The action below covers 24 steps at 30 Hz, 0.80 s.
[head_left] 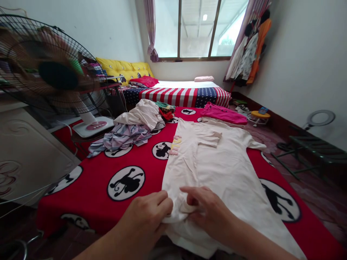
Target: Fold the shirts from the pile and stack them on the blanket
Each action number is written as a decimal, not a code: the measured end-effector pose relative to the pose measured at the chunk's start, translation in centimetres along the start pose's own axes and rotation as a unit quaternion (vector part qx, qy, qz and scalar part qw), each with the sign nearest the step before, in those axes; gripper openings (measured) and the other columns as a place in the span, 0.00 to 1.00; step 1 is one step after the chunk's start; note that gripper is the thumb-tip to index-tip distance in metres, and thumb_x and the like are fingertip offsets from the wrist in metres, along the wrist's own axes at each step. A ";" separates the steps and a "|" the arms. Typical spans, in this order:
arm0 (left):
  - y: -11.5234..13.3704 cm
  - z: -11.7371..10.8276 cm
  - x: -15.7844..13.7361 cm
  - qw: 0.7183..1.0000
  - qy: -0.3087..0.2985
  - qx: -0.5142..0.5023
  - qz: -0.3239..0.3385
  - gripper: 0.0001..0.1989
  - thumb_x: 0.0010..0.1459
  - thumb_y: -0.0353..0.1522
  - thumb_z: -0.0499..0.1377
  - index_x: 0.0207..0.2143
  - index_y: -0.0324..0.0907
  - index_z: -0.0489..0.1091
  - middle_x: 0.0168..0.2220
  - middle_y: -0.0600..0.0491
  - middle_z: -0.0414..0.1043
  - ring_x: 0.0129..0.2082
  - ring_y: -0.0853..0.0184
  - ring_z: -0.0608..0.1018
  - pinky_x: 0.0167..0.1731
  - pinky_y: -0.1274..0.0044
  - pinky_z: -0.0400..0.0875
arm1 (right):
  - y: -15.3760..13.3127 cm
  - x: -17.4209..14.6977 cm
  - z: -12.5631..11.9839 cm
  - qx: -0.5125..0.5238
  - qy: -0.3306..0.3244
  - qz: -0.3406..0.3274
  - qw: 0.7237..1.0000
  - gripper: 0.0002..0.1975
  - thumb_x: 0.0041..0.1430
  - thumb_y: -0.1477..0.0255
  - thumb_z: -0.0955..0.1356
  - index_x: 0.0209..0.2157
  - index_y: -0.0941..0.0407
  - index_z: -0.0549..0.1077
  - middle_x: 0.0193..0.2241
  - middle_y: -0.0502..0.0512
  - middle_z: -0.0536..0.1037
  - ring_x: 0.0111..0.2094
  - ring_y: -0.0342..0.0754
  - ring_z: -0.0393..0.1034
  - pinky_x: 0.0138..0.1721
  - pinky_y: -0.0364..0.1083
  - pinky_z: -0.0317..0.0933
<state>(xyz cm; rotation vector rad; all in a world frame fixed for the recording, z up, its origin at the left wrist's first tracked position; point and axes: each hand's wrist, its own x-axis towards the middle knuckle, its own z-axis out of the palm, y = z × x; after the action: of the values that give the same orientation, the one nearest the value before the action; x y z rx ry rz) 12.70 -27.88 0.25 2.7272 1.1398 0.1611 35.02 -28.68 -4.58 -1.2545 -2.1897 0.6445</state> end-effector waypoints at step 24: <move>-4.4 3.4 25.4 0.991 0.068 -0.100 0.051 0.30 0.62 0.39 0.54 0.64 0.40 0.54 0.67 0.38 0.50 0.66 0.53 0.55 0.61 0.60 0.54 | 14.7 2.4 -15.1 -0.179 0.252 0.175 0.935 0.09 0.56 0.67 0.65 0.35 0.55 0.75 0.30 0.54 0.78 0.30 0.49 0.73 0.35 0.47 0.65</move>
<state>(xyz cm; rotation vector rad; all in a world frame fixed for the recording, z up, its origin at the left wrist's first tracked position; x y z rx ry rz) 28.03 -7.17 -3.18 2.6284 0.9577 0.4576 53.05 -17.80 -2.10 -1.7904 -1.7085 0.0199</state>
